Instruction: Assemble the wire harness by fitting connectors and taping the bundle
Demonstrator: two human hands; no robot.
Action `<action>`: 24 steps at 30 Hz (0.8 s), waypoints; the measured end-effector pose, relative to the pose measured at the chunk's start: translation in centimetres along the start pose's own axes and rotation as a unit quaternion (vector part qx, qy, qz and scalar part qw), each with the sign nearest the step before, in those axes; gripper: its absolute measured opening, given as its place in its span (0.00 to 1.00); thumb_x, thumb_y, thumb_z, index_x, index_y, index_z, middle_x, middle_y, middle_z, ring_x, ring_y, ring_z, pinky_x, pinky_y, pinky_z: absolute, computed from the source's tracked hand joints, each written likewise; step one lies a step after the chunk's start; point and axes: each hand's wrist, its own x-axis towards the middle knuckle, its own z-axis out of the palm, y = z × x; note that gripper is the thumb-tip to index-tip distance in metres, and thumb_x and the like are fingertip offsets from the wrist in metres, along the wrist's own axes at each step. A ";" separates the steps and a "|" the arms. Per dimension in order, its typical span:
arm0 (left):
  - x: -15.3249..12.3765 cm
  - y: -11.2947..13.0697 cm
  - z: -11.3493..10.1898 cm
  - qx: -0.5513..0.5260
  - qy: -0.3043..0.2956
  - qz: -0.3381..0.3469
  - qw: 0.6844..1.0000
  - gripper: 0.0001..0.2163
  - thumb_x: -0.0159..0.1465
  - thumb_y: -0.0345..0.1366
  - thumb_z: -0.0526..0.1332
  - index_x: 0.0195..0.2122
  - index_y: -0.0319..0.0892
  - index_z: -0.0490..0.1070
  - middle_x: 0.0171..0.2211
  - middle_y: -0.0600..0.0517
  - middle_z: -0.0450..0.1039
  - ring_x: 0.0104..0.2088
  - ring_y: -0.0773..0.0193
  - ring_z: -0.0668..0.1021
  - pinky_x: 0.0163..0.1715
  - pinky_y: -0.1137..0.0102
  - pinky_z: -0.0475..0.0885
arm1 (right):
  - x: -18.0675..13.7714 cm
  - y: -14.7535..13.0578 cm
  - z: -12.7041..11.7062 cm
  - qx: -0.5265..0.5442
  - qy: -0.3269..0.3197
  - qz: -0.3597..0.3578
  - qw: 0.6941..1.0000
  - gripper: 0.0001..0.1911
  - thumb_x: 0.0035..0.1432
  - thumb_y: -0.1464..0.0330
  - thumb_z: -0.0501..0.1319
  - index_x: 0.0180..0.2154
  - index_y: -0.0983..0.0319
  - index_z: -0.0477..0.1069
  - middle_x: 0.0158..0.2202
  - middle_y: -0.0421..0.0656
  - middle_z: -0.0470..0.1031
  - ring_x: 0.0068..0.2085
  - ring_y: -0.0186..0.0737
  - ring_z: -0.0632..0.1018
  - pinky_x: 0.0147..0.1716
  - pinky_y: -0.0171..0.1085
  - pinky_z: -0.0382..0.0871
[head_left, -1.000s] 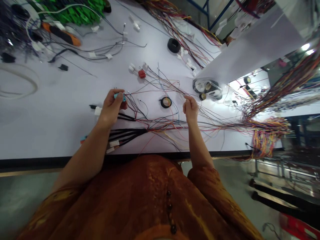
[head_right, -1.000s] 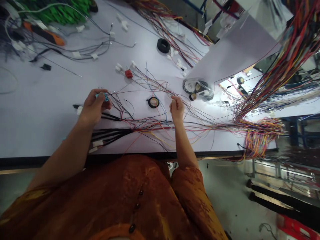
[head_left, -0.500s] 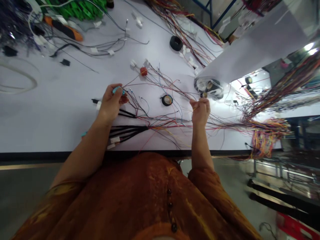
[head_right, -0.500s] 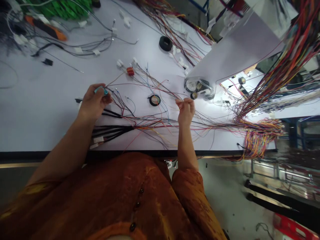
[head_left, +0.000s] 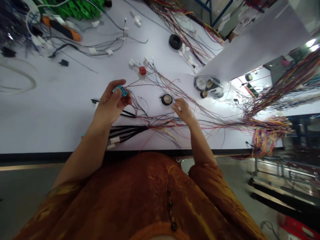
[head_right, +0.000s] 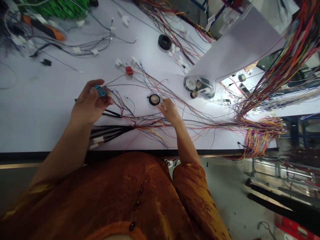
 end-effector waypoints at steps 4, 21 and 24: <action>-1.1 1.0 1.8 -0.017 -0.078 0.000 0.997 0.17 0.65 0.45 0.68 0.52 0.46 0.76 0.35 0.49 0.75 0.34 0.64 0.76 0.32 0.69 0.74 | 1.3 -0.2 1.1 0.002 0.010 -0.044 0.999 0.22 0.64 0.47 0.59 0.34 0.59 0.75 0.61 0.55 0.71 0.65 0.56 0.69 0.66 0.59 0.62; -1.1 0.0 2.4 -0.036 -0.024 -0.089 0.995 0.17 0.60 0.47 0.72 0.46 0.46 0.77 0.31 0.51 0.75 0.29 0.66 0.77 0.28 0.71 0.75 | 3.3 1.8 -0.8 0.123 0.129 0.046 0.983 0.19 0.62 0.49 0.58 0.34 0.57 0.73 0.36 0.44 0.81 0.41 0.43 0.82 0.51 0.46 0.75; -0.8 0.1 2.0 -0.054 -0.007 -0.078 0.995 0.17 0.59 0.49 0.73 0.46 0.48 0.77 0.31 0.52 0.75 0.28 0.66 0.76 0.28 0.71 0.74 | 2.5 1.5 -1.6 0.213 0.097 0.048 0.971 0.19 0.61 0.50 0.61 0.31 0.58 0.73 0.34 0.43 0.81 0.45 0.44 0.82 0.56 0.47 0.73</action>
